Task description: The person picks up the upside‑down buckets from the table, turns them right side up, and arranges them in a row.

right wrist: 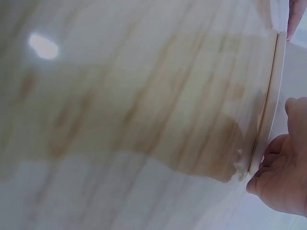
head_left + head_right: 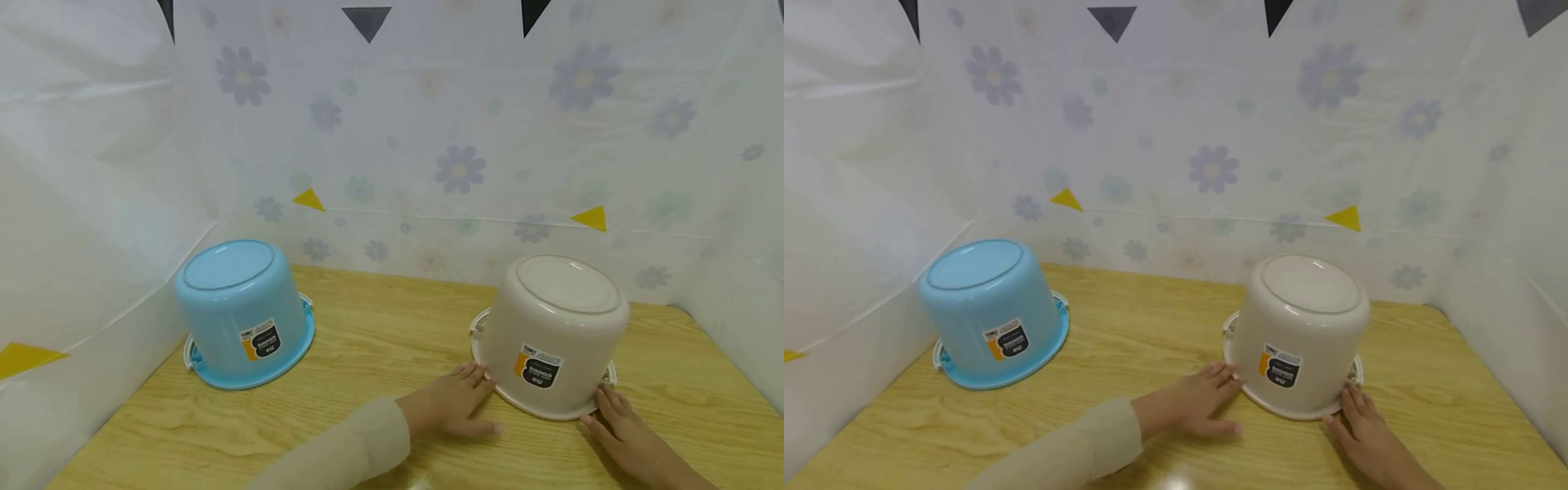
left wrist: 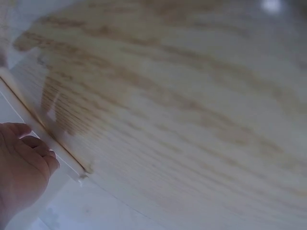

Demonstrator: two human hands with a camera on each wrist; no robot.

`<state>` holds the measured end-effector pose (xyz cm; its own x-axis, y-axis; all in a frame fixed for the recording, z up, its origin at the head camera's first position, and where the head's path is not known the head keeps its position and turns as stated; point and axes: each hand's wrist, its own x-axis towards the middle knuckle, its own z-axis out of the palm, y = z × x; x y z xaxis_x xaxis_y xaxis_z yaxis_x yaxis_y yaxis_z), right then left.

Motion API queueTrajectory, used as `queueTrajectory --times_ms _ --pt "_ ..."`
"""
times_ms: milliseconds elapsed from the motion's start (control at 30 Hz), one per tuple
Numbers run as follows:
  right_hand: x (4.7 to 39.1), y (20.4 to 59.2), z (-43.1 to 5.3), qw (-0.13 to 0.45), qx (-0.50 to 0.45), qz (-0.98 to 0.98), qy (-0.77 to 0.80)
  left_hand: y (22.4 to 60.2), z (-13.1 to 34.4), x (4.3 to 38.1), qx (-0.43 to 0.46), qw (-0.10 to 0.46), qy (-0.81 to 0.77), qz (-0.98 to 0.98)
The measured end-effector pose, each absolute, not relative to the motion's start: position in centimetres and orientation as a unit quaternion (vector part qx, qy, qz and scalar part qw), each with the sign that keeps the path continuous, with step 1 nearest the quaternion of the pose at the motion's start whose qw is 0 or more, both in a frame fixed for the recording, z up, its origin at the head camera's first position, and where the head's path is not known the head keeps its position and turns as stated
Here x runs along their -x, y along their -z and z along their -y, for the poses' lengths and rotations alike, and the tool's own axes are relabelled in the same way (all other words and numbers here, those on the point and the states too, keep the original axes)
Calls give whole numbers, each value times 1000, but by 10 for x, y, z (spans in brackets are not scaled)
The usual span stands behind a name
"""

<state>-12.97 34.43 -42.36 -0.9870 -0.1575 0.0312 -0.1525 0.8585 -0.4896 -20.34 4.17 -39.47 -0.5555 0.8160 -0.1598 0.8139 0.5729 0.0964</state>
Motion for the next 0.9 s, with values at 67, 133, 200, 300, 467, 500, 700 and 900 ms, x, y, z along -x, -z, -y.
queueTrajectory --times_ms 67,133,200,300,467,500,700,900 --pt "130 422 -344 9 79 -963 258 395 -40 203 -465 89 -3 -881" --pt "129 422 -344 16 78 -961 265 394 -39 201 -469 85 -1 -879" --pt "128 421 -344 21 78 -959 273 394 -36 200 -470 83 -1 -879" --pt "126 421 -345 10 86 -959 271 393 -33 198 -470 85 0 -878" --pt "126 419 -346 -34 100 -963 247 391 -28 199 -472 92 6 -877" --pt "127 418 -346 -40 101 -964 243 391 -26 201 -473 94 2 -876" --pt "131 412 -350 -96 123 -964 213 391 -19 222 -450 84 -38 -888" --pt "137 404 -355 -77 95 -964 235 392 -18 245 -387 80 -113 -912"
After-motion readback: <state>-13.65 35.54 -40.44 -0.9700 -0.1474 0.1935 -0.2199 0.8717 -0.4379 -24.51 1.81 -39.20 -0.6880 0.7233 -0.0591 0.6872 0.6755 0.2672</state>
